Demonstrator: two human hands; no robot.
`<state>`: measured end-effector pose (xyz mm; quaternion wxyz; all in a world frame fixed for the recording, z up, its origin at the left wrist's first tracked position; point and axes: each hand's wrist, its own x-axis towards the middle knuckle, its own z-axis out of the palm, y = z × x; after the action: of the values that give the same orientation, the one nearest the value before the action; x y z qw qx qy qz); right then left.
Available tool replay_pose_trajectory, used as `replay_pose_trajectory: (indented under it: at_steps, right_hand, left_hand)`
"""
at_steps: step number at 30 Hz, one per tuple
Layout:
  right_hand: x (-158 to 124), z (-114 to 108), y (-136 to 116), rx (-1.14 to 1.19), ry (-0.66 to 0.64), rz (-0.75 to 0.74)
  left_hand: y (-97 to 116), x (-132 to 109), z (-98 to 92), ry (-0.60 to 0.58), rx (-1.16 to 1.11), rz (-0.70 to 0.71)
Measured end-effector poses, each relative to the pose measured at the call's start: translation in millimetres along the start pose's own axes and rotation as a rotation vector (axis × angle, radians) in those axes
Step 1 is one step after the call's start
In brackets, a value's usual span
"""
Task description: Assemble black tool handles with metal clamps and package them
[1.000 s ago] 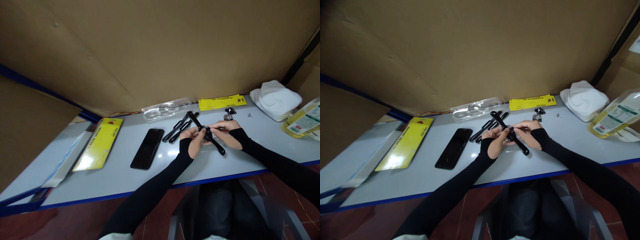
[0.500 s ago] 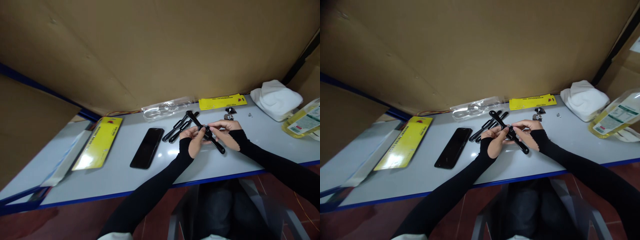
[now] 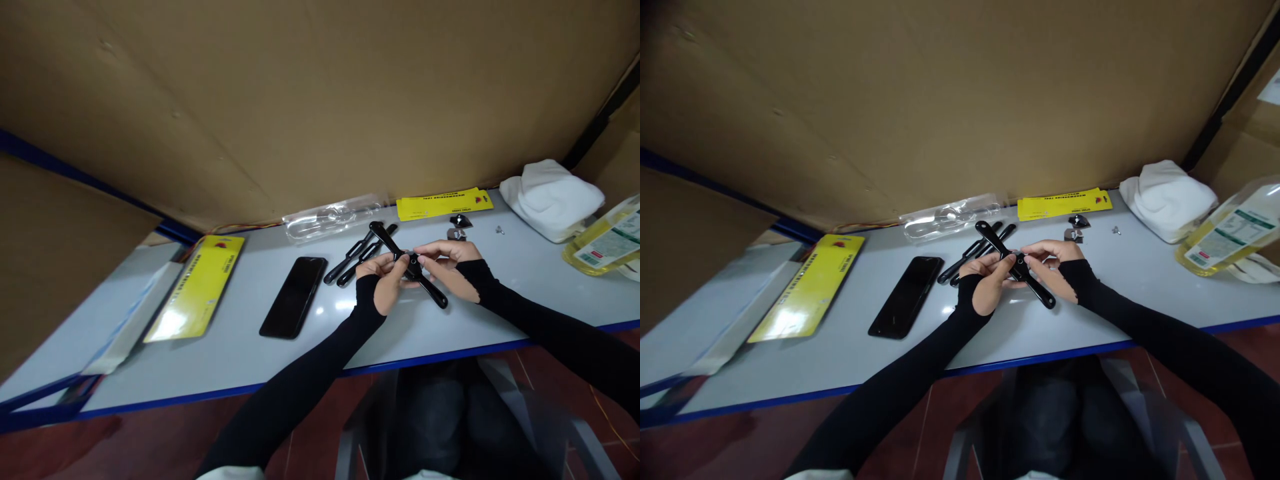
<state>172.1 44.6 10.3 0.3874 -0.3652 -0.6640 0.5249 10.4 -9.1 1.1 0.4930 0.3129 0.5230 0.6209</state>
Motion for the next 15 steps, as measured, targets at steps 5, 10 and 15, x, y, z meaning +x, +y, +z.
replay_pose_trajectory:
  at_steps: [5,10,15]
  right_hand:
    - [-1.5,-0.8,-3.5,-0.097,-0.033,-0.014]
    - [7.3,-22.3,-5.1,-0.414,0.008,-0.122]
    - [36.8,-81.6,13.5,-0.740,0.067,-0.103]
  left_hand:
    - [-1.0,0.5,0.0,0.020,0.006,0.009]
    - [3.2,-1.2,1.7,0.024,0.005,0.016]
    - [19.2,-6.5,2.7,0.013,0.017,0.003]
